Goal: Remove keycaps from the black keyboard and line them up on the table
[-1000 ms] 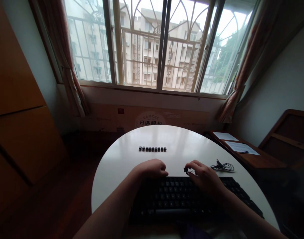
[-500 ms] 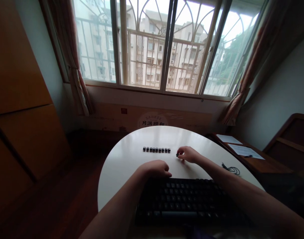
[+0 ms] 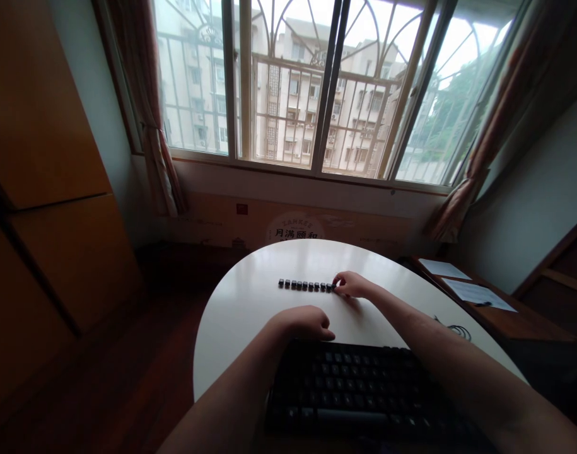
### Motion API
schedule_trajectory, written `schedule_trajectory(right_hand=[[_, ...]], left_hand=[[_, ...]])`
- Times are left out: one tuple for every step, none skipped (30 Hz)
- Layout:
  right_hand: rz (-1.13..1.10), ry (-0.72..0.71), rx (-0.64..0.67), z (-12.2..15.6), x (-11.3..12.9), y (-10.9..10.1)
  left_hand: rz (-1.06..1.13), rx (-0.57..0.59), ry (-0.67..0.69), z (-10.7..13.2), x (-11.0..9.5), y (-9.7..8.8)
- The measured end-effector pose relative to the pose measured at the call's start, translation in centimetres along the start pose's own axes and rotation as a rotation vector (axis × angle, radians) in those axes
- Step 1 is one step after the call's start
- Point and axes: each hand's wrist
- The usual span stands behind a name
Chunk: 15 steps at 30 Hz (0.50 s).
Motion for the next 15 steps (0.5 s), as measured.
schedule_trajectory(right_hand=[[-0.008,-0.003,0.005,0.0,-0.1,0.0],[-0.017,-0.004,0.011,0.0,-0.2,0.0],[-0.028,-0.005,0.016,-0.1,-0.3,0.0],[-0.038,-0.006,0.022,-0.1,-0.4,0.0],[-0.046,-0.005,0.026,-0.1,-0.5,0.0],[-0.053,-0.005,0.028,-0.2,-0.6,0.0],[-0.059,-0.004,0.028,-0.2,-0.6,0.0],[-0.064,-0.004,0.025,-0.3,-0.7,0.0],[-0.069,-0.005,0.021,-0.3,-0.7,0.0],[-0.076,-0.008,0.015,-0.2,-0.7,0.0],[-0.085,-0.013,0.008,-0.1,-0.7,-0.1],[-0.093,-0.019,0.0,0.1,-0.6,-0.3],[-0.1,-0.027,-0.011,0.3,-0.5,-0.4],[-0.105,-0.037,-0.025,0.8,-0.4,-0.6],[-0.106,-0.048,-0.043,1.4,-0.2,-0.8]], left_hand=[[0.004,0.0,-0.002,0.0,0.0,0.0],[0.006,-0.001,-0.003,0.0,0.0,0.0],[0.007,-0.003,-0.004,0.0,0.0,0.1],[0.007,-0.004,-0.002,-0.1,0.1,0.1],[0.004,-0.006,-0.001,-0.2,0.1,0.1],[-0.001,-0.008,0.0,-0.3,0.2,0.2],[-0.007,-0.01,0.002,-0.5,0.3,0.3],[-0.013,-0.011,0.003,-0.6,0.4,0.3],[-0.017,-0.012,0.004,-0.7,0.5,0.4],[-0.017,-0.011,0.006,-0.8,0.5,0.4],[-0.012,-0.008,0.007,-0.9,0.6,0.4],[-0.003,-0.004,0.008,-0.9,0.6,0.4],[0.006,0.001,0.004,-0.9,0.6,0.4],[0.015,0.004,-0.001,-0.8,0.7,0.4],[0.023,0.006,-0.009,-0.8,0.6,0.4]])
Point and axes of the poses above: each hand's wrist, its own z-axis away from the middle knuckle, its own y-axis out of the palm, x = y × z, and after that the axes turned 14 degrees about -y, right-handed
